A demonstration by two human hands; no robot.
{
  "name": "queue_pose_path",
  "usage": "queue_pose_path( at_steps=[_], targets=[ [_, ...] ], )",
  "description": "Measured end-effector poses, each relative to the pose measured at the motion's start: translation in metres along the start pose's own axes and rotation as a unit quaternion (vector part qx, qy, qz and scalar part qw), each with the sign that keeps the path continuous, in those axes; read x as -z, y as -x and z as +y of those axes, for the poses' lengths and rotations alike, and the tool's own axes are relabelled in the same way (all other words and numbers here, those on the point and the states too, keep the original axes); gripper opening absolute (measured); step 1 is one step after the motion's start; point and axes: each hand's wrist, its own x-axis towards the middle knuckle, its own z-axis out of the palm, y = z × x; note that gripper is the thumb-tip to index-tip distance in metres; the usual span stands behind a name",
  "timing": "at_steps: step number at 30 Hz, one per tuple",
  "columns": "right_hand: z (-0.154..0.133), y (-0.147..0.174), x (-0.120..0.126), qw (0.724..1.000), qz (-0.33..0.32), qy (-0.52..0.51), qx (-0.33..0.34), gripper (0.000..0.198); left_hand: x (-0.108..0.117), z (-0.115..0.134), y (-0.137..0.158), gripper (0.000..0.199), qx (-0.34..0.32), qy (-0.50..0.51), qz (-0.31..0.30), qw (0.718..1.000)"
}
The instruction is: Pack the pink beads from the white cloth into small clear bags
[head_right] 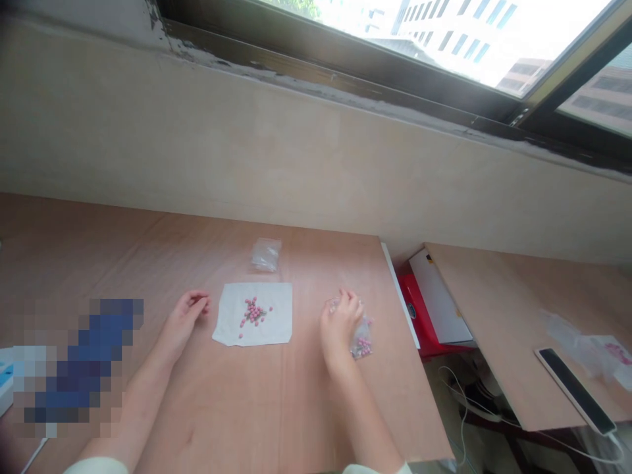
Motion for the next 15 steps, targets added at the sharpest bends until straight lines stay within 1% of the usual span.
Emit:
queue_pose_path(
  at_steps=[2,4,6,8,11,13,15],
  targets=[
    [0.031,0.013,0.008,0.995,-0.025,0.068,-0.063,0.036,0.015,-0.008,0.025,0.035,0.040,0.005,0.019,0.999],
    [0.053,0.021,0.010,0.993,-0.052,0.085,-0.065,0.031,0.023,-0.013,0.043,0.035,0.054,-0.003,0.010,0.998],
    [0.064,0.026,0.011,0.995,-0.059,0.070,-0.045,0.026,0.025,-0.016,0.052,0.034,0.063,-0.016,-0.010,0.998],
    [0.067,0.028,0.013,0.997,-0.057,0.044,-0.039,0.024,0.026,-0.017,0.054,0.035,0.065,-0.023,-0.027,0.997],
    [0.063,0.028,0.022,0.996,-0.049,-0.001,-0.071,0.027,0.027,-0.019,0.051,0.035,0.061,-0.020,-0.044,0.997],
    [0.059,0.028,0.032,0.995,-0.019,-0.030,-0.096,0.029,0.028,-0.020,0.050,0.035,0.059,-0.013,-0.045,0.997],
    [0.053,0.028,0.042,0.992,0.027,-0.066,-0.103,0.029,0.029,-0.017,0.049,0.035,0.057,-0.008,-0.040,0.998]
  ],
)
